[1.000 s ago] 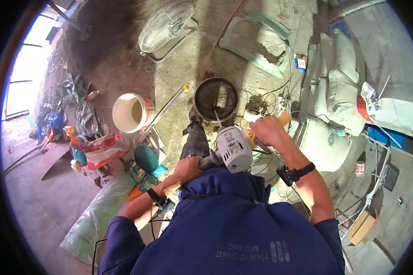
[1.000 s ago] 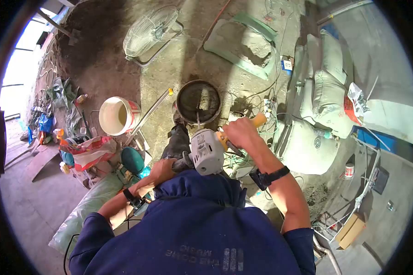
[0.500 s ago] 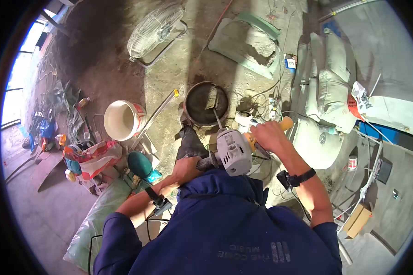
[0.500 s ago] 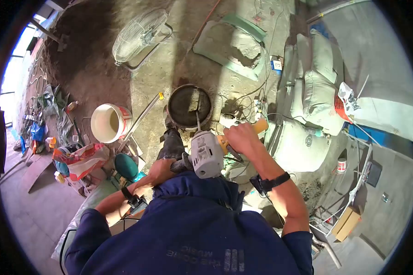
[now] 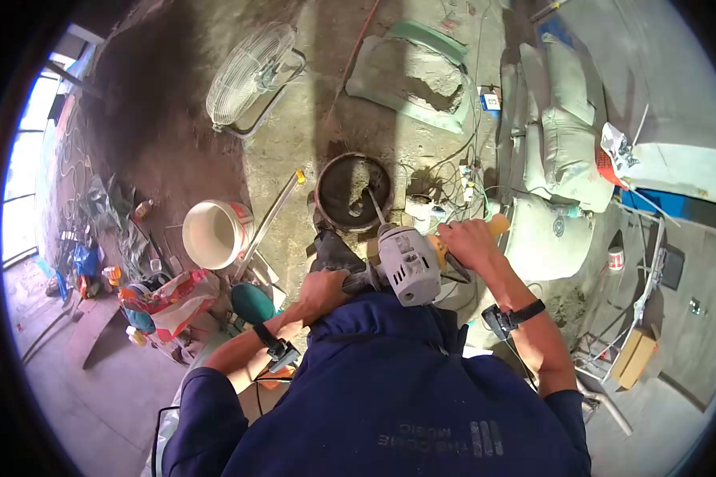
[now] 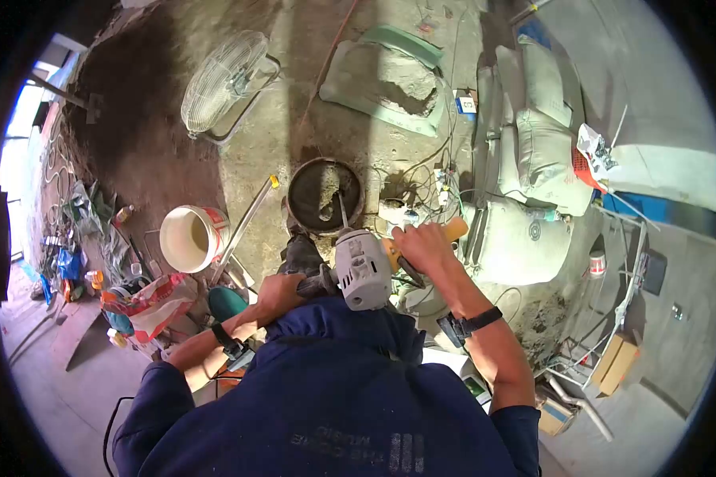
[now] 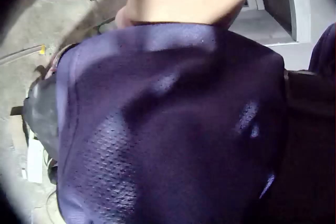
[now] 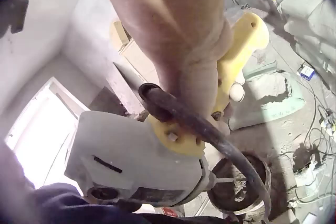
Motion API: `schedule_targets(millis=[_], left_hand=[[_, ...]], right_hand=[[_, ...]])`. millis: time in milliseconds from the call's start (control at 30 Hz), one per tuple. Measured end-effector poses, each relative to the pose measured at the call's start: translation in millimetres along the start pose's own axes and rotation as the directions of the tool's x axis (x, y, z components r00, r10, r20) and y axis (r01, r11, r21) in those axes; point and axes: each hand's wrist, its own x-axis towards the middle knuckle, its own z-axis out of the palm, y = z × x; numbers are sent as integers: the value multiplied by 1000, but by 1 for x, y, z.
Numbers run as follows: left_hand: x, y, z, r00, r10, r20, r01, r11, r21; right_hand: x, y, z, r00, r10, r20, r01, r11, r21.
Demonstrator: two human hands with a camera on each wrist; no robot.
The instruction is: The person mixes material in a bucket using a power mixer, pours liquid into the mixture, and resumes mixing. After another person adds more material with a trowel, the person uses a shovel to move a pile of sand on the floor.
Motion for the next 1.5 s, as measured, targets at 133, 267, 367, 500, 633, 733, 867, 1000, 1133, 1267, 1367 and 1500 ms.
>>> schedule_targets(millis=[133,267,367,500,633,733,867,1000,1133,1267,1367,1500], left_hand=[[2,-1,-16,1000,6,2,-7,999,42],[5,-7,-29,1000,5,-1,-5,995,98],[2,-14,-39,1000,-27,-14,29,991,130],[3,-29,-49,1000,-17,9,15,990,139],[-4,-44,-55,1000,15,-16,-13,993,119],[-5,-52,-61,999,25,-35,-22,995,99],[-7,-59,-70,999,43,-30,-39,991,125],[-9,-63,-76,1000,4,-16,-2,993,117],[-12,-68,-76,1000,20,12,-22,988,150],[-16,-69,-78,1000,13,28,-17,988,153],[-18,-70,-79,999,0,38,-5,992,123],[-21,-71,-76,999,-18,41,12,991,131]], right_hand=[[-2,-5,-9,999,45,-10,-45,998,49],[5,-10,-10,996,84,-37,-81,994,73],[12,-17,-4,994,93,-62,-86,990,110],[19,-28,-11,990,88,-107,-78,992,96],[30,-39,-15,993,105,-60,-98,989,107],[39,-44,-17,993,106,-52,-101,991,89],[45,-48,-19,994,83,-64,-78,994,83],[50,-51,-20,994,89,-67,-83,992,91],[51,-53,-21,994,75,-82,-67,993,102],[57,-54,-23,996,67,-64,-60,993,104],[61,-54,-25,997,58,-57,-50,991,123],[65,-53,-23,998,52,-34,-47,991,124]])
